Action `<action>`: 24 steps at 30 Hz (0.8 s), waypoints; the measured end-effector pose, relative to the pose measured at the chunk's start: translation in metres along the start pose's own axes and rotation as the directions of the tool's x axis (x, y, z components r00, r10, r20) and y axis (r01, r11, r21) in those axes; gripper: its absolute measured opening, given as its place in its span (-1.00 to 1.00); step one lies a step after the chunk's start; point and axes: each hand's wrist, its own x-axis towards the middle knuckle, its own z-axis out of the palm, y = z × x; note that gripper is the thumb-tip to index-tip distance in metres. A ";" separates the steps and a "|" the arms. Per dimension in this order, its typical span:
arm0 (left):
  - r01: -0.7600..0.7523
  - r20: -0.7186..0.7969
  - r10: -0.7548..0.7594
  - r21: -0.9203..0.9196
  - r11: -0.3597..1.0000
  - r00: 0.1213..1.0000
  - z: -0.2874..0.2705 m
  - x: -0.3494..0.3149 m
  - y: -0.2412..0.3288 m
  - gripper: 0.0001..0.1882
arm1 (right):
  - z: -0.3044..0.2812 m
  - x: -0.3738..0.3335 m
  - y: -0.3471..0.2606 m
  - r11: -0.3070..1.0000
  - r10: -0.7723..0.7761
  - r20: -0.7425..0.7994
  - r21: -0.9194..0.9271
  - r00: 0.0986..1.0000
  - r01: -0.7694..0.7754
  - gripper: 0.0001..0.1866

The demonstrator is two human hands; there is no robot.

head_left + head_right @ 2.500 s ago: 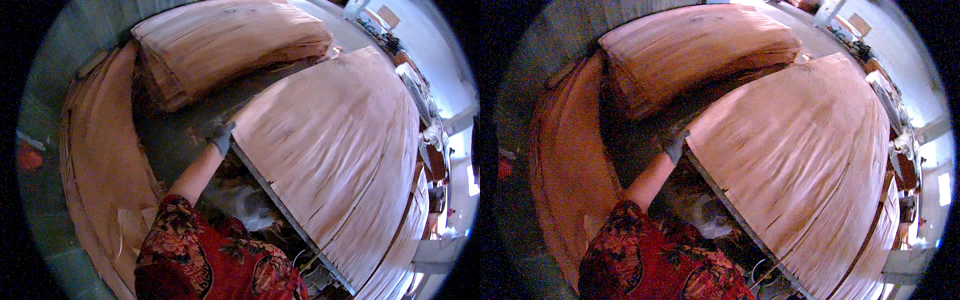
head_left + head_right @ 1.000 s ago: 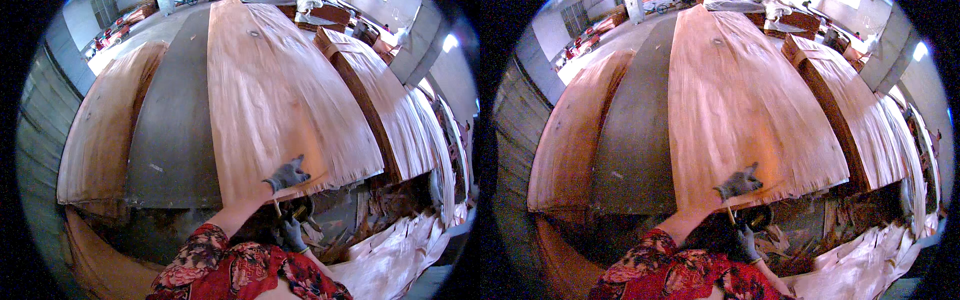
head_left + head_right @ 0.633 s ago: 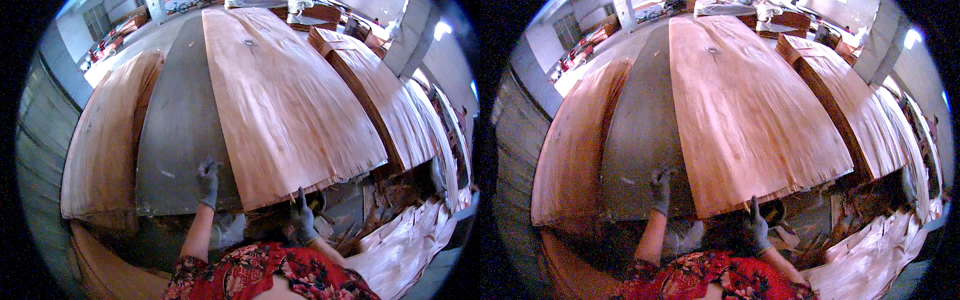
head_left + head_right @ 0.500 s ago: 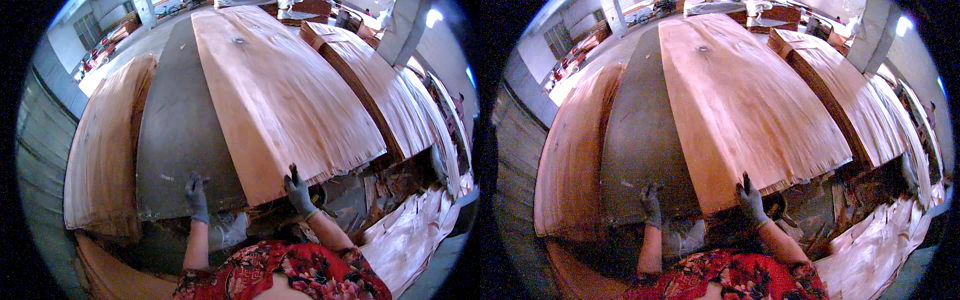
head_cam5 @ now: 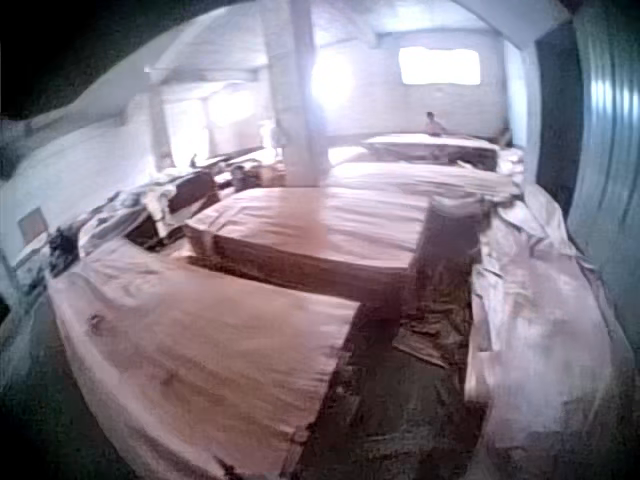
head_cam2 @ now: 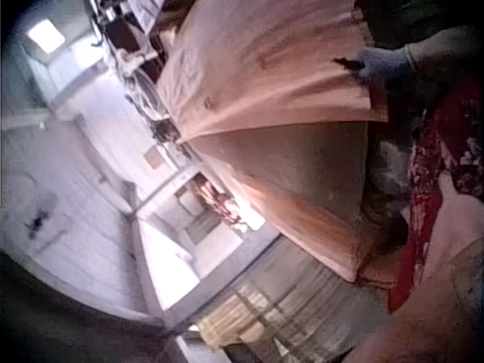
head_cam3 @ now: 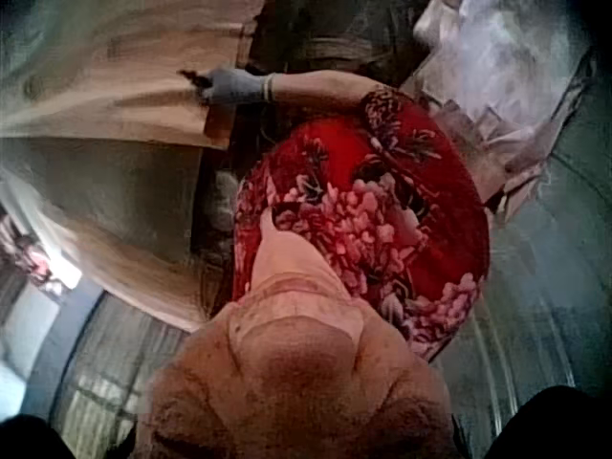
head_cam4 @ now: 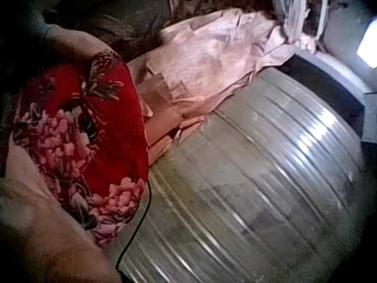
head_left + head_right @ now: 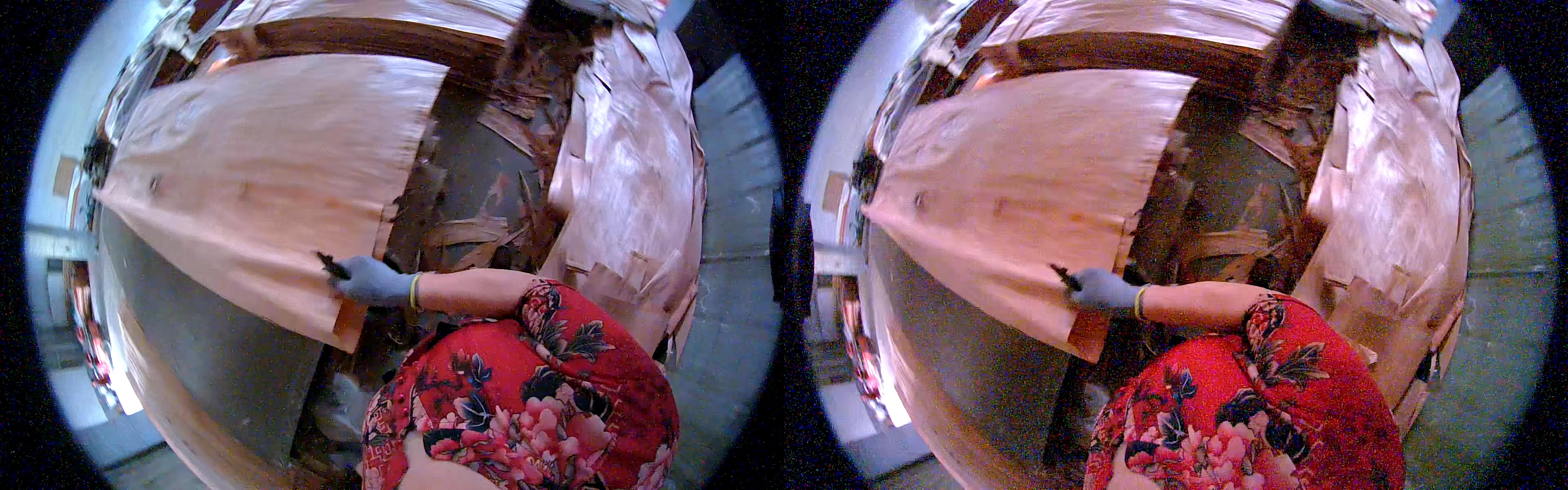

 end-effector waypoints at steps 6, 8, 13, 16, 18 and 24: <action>-0.224 0.507 0.169 0.050 0.973 0.846 0.259 -0.106 0.074 -0.61 | -0.138 -0.006 0.026 0.874 0.137 0.179 0.442 0.974 -0.204 -0.72; -0.311 0.621 0.218 0.043 0.950 0.752 0.329 -0.146 0.099 -0.60 | -0.185 -0.001 0.019 0.819 0.171 0.165 0.525 0.971 -0.233 -0.77; -0.967 0.891 0.376 0.232 0.105 0.255 0.452 -0.220 0.157 -0.56 | -0.301 0.017 0.022 0.752 0.170 0.117 0.627 0.978 -0.206 -0.80; -0.578 0.789 0.277 0.118 0.807 0.549 0.497 -0.205 0.137 -0.57 | -0.367 0.029 0.025 0.719 0.170 0.110 0.666 0.979 -0.199 -0.79; -0.387 0.726 0.206 0.089 0.918 0.656 0.534 -0.194 0.121 -0.57 | -0.419 0.047 0.024 0.738 0.226 0.061 0.640 0.972 -0.212 -0.79; -0.146 0.575 0.086 0.058 0.988 0.814 0.627 -0.161 0.080 -0.57 | -0.585 0.105 0.039 0.761 0.202 -0.001 0.630 0.979 -0.156 -0.79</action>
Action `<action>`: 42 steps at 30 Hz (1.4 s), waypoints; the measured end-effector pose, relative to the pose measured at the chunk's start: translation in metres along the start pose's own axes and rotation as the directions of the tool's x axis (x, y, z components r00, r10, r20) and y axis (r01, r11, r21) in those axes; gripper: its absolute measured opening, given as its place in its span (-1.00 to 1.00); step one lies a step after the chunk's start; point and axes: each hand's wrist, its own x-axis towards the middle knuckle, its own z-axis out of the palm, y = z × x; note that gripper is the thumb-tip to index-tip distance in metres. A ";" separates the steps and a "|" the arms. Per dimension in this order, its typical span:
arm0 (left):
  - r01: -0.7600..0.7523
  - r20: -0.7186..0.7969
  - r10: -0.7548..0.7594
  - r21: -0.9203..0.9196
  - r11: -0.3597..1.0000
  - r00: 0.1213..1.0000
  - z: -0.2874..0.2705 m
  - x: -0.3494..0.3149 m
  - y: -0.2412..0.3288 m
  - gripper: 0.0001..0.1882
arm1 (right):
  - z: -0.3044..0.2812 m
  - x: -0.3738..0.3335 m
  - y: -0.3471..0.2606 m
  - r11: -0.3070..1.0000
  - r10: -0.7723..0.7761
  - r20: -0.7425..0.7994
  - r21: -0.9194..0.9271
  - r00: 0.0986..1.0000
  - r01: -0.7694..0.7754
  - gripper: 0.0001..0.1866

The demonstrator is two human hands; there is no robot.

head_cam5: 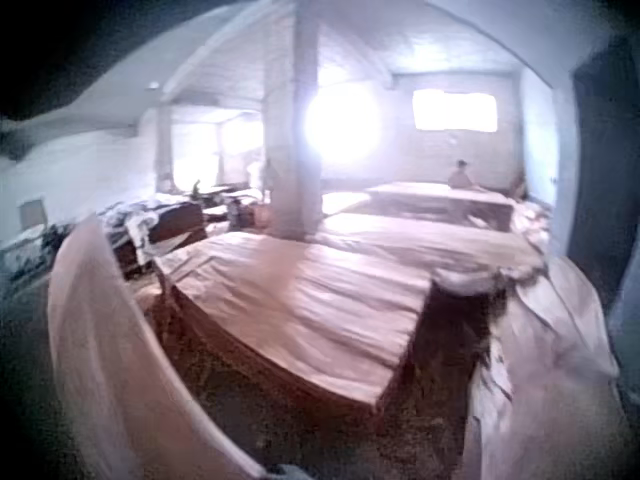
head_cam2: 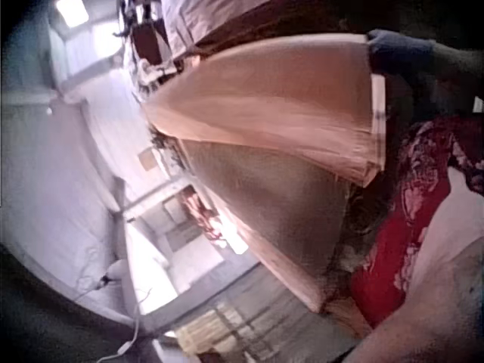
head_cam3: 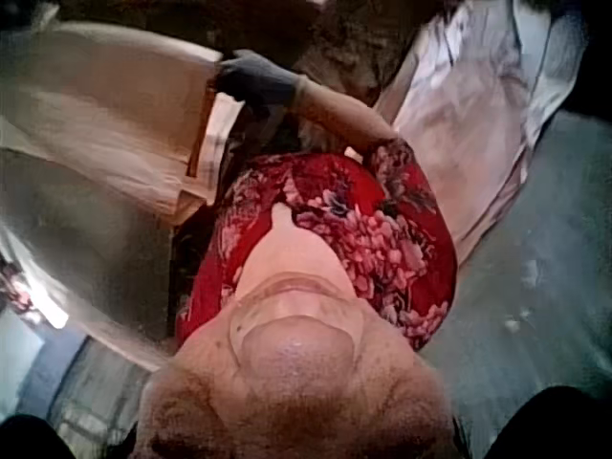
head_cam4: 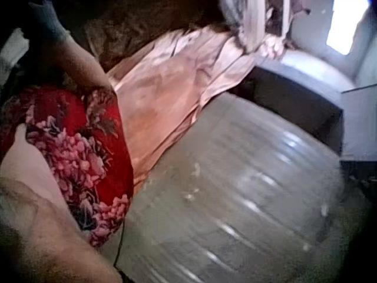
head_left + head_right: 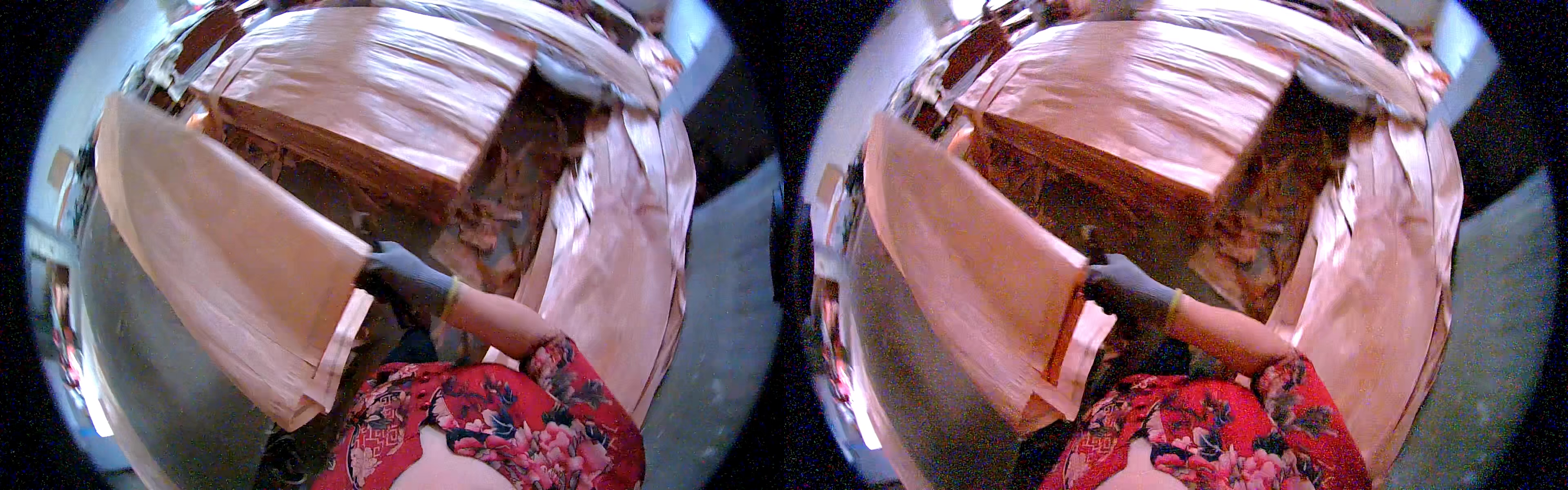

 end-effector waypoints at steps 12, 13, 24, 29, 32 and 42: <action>0.083 -0.320 -0.189 -0.319 0.944 0.928 0.155 0.083 0.002 -0.58 | -0.236 0.055 -0.131 0.972 -0.223 -0.179 0.033 0.958 0.233 -0.67; 0.057 -0.346 -0.184 -0.346 0.936 0.920 0.170 0.090 0.003 -0.58 | -0.259 0.061 -0.141 0.976 -0.174 -0.195 0.097 0.965 0.196 -0.67; -0.258 -0.548 -0.202 -0.646 0.718 0.811 0.302 0.166 0.037 -0.58 | -0.450 0.132 -0.290 0.983 0.079 -0.133 0.176 0.988 -0.055 -0.87; -0.280 -0.573 -0.307 -0.714 0.641 0.760 0.383 0.210 0.041 -0.59 | -0.558 0.191 -0.311 1.000 -0.031 -0.341 -0.013 0.940 0.028 -0.81; -0.312 -0.664 -0.397 -0.689 0.654 0.633 0.407 0.258 0.011 -0.58 | -0.610 0.224 -0.335 0.982 -0.179 -0.290 -0.104 0.940 0.155 -0.82; -0.310 -0.614 -0.363 -0.721 0.620 0.701 0.516 0.304 0.031 -0.55 | -0.759 0.284 -0.356 0.877 -0.383 -0.420 -0.445 0.822 0.181 -0.66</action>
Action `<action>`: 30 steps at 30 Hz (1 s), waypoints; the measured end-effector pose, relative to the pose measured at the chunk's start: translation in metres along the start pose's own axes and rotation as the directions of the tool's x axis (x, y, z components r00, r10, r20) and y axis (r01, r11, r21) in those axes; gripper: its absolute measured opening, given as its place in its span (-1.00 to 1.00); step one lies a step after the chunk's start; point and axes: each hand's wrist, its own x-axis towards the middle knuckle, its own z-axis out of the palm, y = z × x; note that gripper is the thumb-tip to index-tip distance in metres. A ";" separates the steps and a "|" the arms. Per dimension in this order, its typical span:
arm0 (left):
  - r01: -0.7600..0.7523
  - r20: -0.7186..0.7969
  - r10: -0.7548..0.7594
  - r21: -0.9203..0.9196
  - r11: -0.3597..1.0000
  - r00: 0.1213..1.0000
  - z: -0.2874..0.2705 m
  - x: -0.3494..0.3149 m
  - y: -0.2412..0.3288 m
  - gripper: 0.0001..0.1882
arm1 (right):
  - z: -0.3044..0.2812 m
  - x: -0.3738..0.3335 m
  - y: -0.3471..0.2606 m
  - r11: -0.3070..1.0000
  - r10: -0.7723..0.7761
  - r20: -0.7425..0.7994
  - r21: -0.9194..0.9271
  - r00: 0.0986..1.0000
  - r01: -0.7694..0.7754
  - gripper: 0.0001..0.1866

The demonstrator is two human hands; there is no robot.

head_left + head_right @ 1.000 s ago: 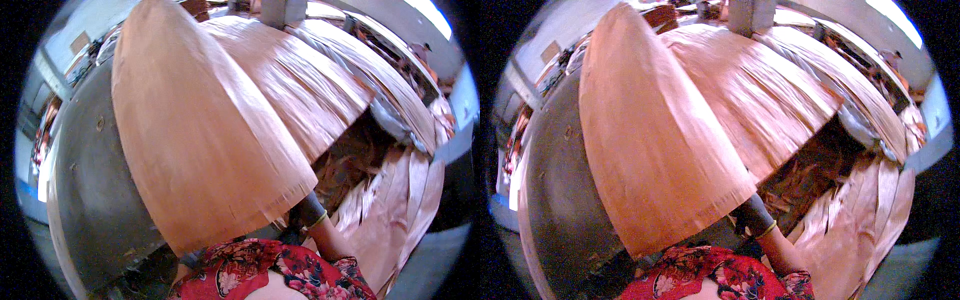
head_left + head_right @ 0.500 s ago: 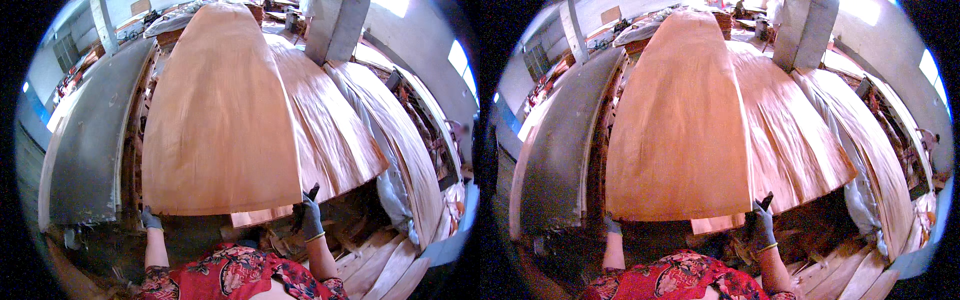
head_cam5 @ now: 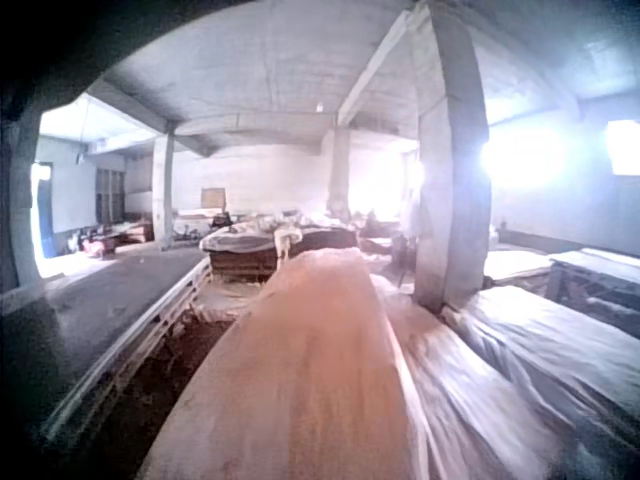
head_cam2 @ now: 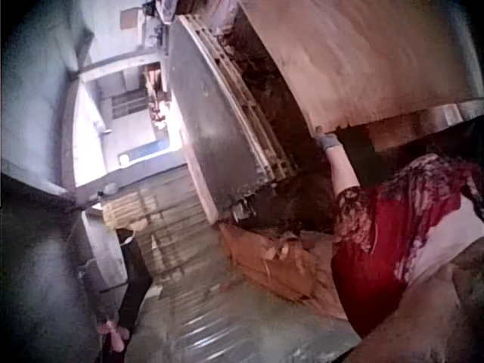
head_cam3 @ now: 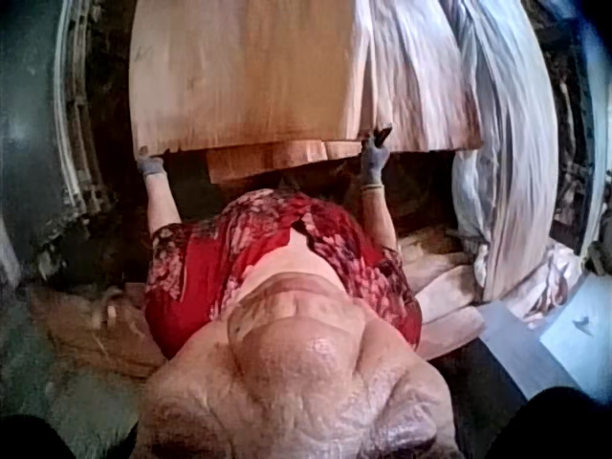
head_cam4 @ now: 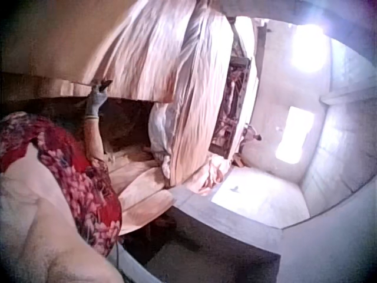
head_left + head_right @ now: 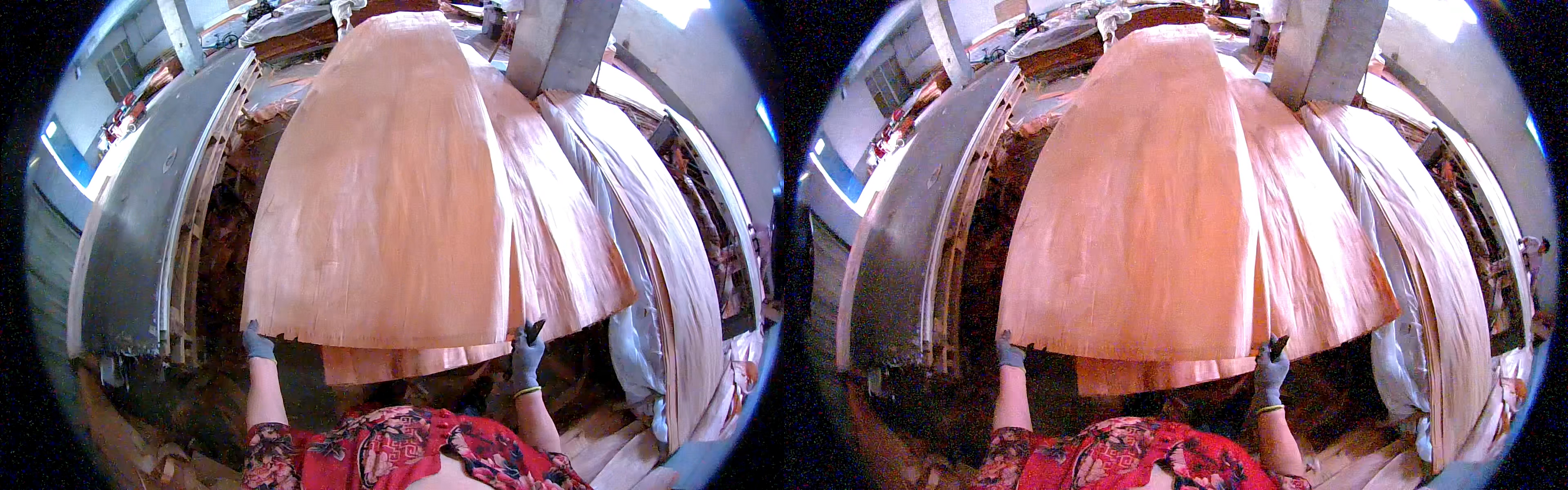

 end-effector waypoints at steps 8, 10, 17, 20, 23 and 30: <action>-0.040 0.173 0.031 0.047 0.998 0.985 0.066 -0.100 -0.080 -0.55 | -0.107 0.093 0.012 0.730 -0.090 -0.072 -0.684 0.993 0.016 -0.65; 0.025 0.141 -0.023 -0.011 1.000 0.990 0.075 -0.117 -0.102 -0.55 | -0.130 0.115 0.007 0.662 -0.072 -0.076 -0.749 0.995 -0.009 -0.64; 0.014 0.099 -0.007 -0.071 0.997 0.995 0.083 -0.154 -0.184 -0.43 | -0.213 0.204 0.027 0.676 -0.140 0.001 -0.730 0.990 0.097 -0.55; 0.057 0.038 -0.052 -0.136 0.989 0.998 0.112 -0.161 -0.200 -0.34 | -0.254 0.241 0.040 0.800 -0.345 0.095 -0.490 0.934 0.346 -0.59; 0.017 0.003 -0.016 -0.092 0.996 1.000 0.060 -0.138 -0.212 -0.27 | -0.253 0.271 0.030 0.719 -0.189 0.156 -0.650 0.970 0.245 -0.58; 0.205 0.009 -0.206 -0.152 0.967 0.978 0.078 -0.206 -0.293 -0.33 | -0.348 0.338 0.080 0.805 -0.322 0.109 -0.491 0.940 0.333 -0.49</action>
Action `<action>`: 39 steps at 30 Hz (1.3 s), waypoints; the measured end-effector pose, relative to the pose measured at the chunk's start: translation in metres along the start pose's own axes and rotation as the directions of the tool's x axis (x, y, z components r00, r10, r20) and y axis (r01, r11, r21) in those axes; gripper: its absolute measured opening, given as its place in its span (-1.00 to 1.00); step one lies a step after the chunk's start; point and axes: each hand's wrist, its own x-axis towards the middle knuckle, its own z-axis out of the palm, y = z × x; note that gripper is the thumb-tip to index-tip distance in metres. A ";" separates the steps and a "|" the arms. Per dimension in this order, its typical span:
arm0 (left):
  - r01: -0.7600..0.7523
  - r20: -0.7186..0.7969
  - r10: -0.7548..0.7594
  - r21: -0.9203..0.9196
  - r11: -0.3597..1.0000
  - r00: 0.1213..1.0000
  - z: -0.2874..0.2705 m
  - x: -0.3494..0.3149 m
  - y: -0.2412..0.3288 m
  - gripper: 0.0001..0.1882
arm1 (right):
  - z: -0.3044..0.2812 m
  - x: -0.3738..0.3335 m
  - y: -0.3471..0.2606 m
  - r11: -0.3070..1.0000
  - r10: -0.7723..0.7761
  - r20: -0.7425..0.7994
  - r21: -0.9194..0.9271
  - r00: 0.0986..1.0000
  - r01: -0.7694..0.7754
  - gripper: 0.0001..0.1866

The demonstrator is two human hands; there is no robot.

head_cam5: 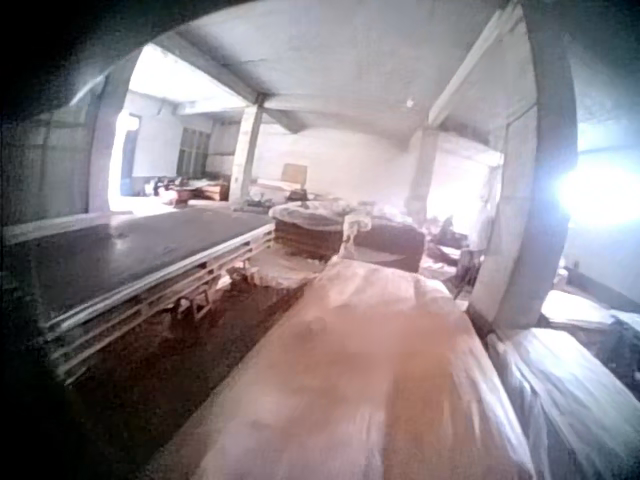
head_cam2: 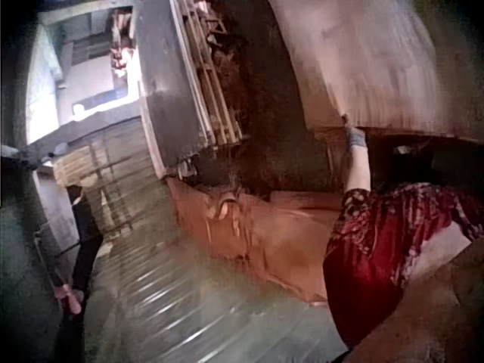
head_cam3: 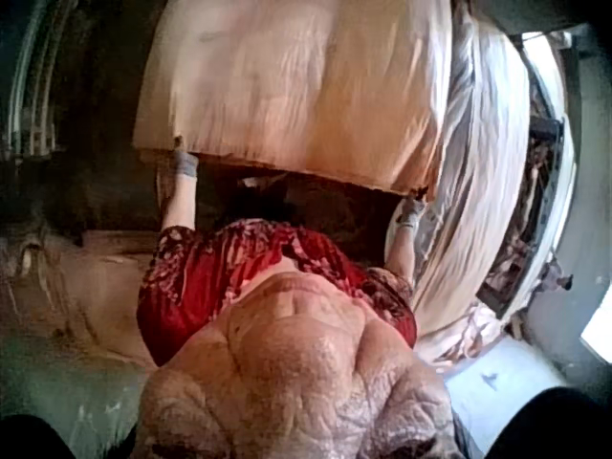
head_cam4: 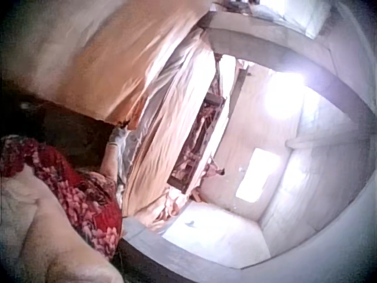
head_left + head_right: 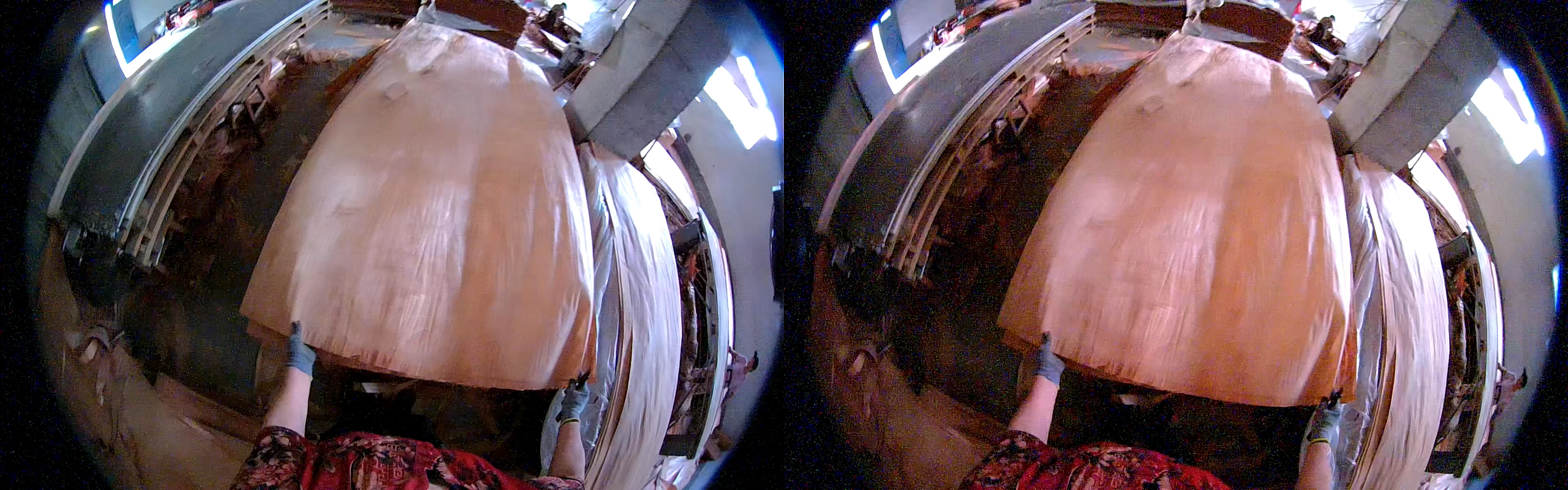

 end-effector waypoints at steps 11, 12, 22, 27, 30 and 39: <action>0.186 -0.098 -0.179 0.060 0.981 0.979 -0.040 0.030 -0.102 -0.43 | -0.003 0.080 0.027 0.996 0.062 0.190 -0.074 0.980 -0.049 -0.35; 0.197 -0.092 -0.192 0.043 0.979 0.977 -0.041 0.033 -0.105 -0.44 | 0.004 0.067 0.019 0.969 0.224 0.151 -0.137 0.963 -0.204 -0.37; 0.352 -0.440 -0.219 0.247 0.903 0.871 -0.052 0.026 -0.117 -0.50 | 0.059 -0.013 -0.069 0.989 0.111 0.256 -0.125 0.960 -0.081 -0.49; 0.377 -0.377 -0.222 0.410 0.830 0.899 -0.046 0.023 -0.095 -0.36 | 0.010 0.035 0.129 0.871 -0.090 0.438 -0.400 0.894 0.283 -0.52; 0.455 -0.465 -0.176 0.599 0.659 0.867 -0.020 -0.003 -0.076 -0.45 | 0.054 0.041 0.116 0.935 0.355 0.225 -0.073 0.908 -0.347 -0.66; 0.345 -0.497 0.010 0.617 0.707 0.868 -0.031 0.026 -0.093 -0.51 | 0.084 0.028 0.165 0.856 0.508 0.118 -0.182 0.853 -0.484 -0.64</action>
